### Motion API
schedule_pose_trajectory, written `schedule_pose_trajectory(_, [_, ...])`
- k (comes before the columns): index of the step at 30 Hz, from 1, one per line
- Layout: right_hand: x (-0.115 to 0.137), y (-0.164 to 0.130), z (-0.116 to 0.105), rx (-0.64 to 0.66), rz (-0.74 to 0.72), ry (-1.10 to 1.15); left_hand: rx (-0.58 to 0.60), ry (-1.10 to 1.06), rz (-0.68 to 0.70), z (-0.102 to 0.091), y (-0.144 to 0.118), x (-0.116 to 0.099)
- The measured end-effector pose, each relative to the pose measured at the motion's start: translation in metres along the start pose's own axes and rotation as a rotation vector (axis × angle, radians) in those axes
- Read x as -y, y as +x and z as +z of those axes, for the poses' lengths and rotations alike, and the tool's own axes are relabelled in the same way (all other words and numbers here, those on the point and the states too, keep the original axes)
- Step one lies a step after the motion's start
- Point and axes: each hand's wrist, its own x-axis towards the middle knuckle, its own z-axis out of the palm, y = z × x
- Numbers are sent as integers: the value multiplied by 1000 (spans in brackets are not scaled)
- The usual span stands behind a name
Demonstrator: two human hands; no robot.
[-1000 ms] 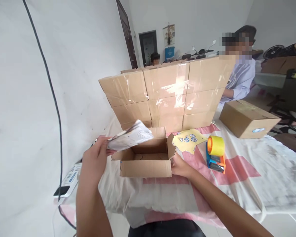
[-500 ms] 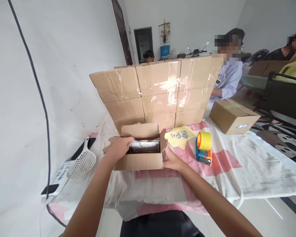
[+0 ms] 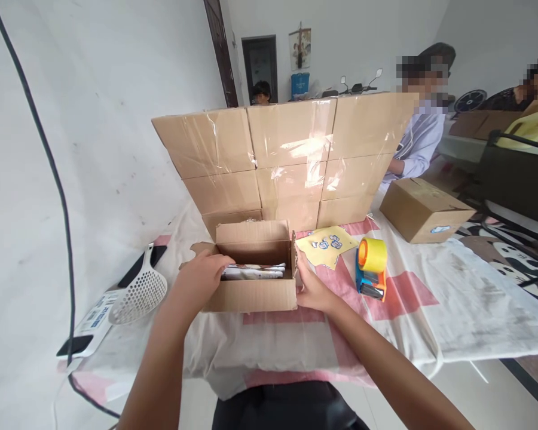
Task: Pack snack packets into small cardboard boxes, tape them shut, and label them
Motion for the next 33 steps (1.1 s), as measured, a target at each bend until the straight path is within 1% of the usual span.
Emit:
schedule_pose_trajectory(3, [0, 0, 1, 6, -3, -12, 62, 71, -34, -6, -5, 6])
schedule_pose_trajectory(5, [-1, -1, 1, 10, -8, -33, 112, 40, -33, -10, -8, 6])
schedule_pose_trajectory(6, [-1, -1, 0, 10, -11, -43, 113, 9, -24, -11, -10, 5])
schedule_pose_trajectory(7, [-1, -2, 0, 7, -14, -48, 87, -14, -19, -13, -12, 3])
schedule_pose_trajectory(8, [0, -2, -1, 3, -16, -48, 28, -19, -26, -14, -15, 2])
schedule_pose_trajectory(9, [0, -2, -2, -3, -19, -42, -67, -9, -55, -14, -20, 1])
schedule_pose_trajectory(11, [2, -4, -5, -16, -40, -16, -304, 2, -168, -11, -31, 4])
schedule_pose_trajectory(12, [3, -4, -7, -17, -51, 2, -402, -48, -234, -7, -38, 7])
schedule_pose_trajectory(13, [4, -5, -8, -15, -58, 20, -466, -153, -285, -2, -46, 12])
schedule_pose_trajectory(14, [6, -6, -10, -15, -56, 42, -484, -296, -311, 3, -54, 17])
schedule_pose_trajectory(15, [7, -6, -11, -19, -45, 68, -456, -444, -304, 9, -62, 21])
schedule_pose_trajectory(16, [9, -7, -11, -32, -26, 97, -383, -558, -273, 14, -69, 25])
schedule_pose_trajectory(17, [11, -6, -11, -53, -3, 126, -290, -604, -232, 18, -76, 28])
schedule_pose_trajectory(18, [12, -6, -11, -78, 16, 152, -194, -577, -191, 20, -81, 28])
schedule_pose_trajectory(20, [16, -3, -9, -122, 39, 183, -39, -381, -139, 20, -87, 26])
schedule_pose_trajectory(22, [20, 1, -7, -155, 59, 193, 29, -186, -109, 15, -88, 20])
schedule_pose_trajectory(25, [27, 7, -3, -202, 91, 227, 72, -40, -41, 5, -89, 13])
schedule_pose_trajectory(28, [31, 10, 2, -231, 84, 318, 93, 25, 4, -2, -95, 10])
schedule_pose_trajectory(31, [31, 11, 5, -239, 59, 397, 52, -59, 10, -7, -101, 10])
schedule_pose_trajectory(33, [30, 10, 6, -241, 49, 400, -38, -158, -13, -8, -101, 9])
